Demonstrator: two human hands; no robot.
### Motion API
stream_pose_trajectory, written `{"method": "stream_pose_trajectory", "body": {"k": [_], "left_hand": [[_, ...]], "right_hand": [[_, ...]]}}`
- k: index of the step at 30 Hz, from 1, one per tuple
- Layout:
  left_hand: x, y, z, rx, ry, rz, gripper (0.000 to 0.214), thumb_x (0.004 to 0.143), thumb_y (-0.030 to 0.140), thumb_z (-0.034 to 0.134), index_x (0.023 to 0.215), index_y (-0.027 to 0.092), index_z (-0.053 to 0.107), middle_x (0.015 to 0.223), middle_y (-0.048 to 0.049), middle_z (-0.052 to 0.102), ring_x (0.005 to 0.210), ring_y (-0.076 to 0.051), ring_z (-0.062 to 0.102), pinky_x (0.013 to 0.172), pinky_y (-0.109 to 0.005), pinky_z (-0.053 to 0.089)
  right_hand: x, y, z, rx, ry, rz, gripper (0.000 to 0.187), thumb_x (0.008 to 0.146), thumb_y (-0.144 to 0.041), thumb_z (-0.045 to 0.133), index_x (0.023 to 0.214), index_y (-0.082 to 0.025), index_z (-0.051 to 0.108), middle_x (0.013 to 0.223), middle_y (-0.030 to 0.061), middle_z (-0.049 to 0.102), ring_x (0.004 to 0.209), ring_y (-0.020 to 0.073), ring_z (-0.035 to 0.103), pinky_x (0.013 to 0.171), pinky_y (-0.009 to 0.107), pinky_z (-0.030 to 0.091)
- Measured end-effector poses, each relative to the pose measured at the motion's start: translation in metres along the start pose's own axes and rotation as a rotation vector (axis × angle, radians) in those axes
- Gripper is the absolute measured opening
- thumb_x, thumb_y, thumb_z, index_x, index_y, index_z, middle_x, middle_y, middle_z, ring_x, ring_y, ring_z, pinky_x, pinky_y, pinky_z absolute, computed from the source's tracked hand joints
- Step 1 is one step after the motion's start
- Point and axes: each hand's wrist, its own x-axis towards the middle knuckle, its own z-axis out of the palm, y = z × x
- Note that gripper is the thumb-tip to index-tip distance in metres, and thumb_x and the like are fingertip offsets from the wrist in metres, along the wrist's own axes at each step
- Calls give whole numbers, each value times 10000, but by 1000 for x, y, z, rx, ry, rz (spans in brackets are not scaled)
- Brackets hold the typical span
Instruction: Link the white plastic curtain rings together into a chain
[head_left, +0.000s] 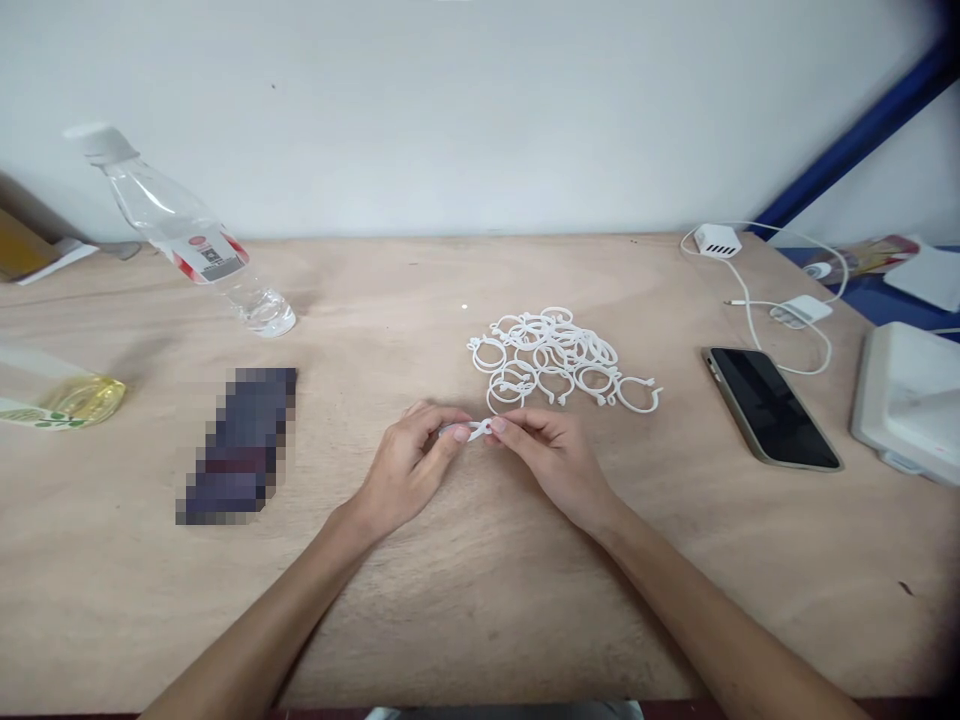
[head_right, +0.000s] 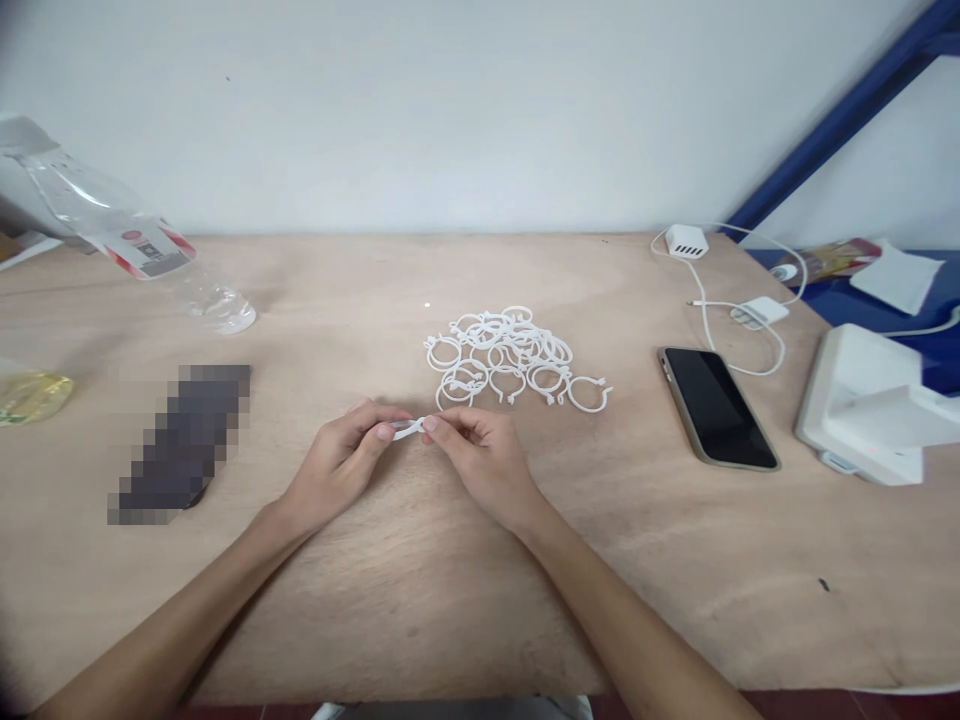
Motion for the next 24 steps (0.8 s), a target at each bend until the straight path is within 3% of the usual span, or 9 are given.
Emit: {"method": "stream_pose_trajectory", "body": {"k": [12,17,24], "left_hand": [[2,0,0,44,-55,110,359,975,387,386,963,169,672,903,-56,689,857,-185,589,802,-319,430],[1,2,-1,34,-43,87,381,974,411,371,967,174,669,912,-56,692,865,-192,599,812,-327,434],[0,7,1,49,-74,51,502,963,529,288,924,171,637,896,-67,672,859,-208,588,821,-354,418]], "right_hand": [[-2,0,-1,-20,13,11,295,795,-408,615,617,-174,638,613,4,579,629,138,492,566,265,359],[-4,0,3,-64,-22,-12,288,856,-416,539,726,-179,638,649,-8,553,642,135,480,590,267,359],[-6,0,6,-84,-135,-96,355,936,-379,406,633,-200,451,626,-31,436,628,122,426,607,265,338]]}}
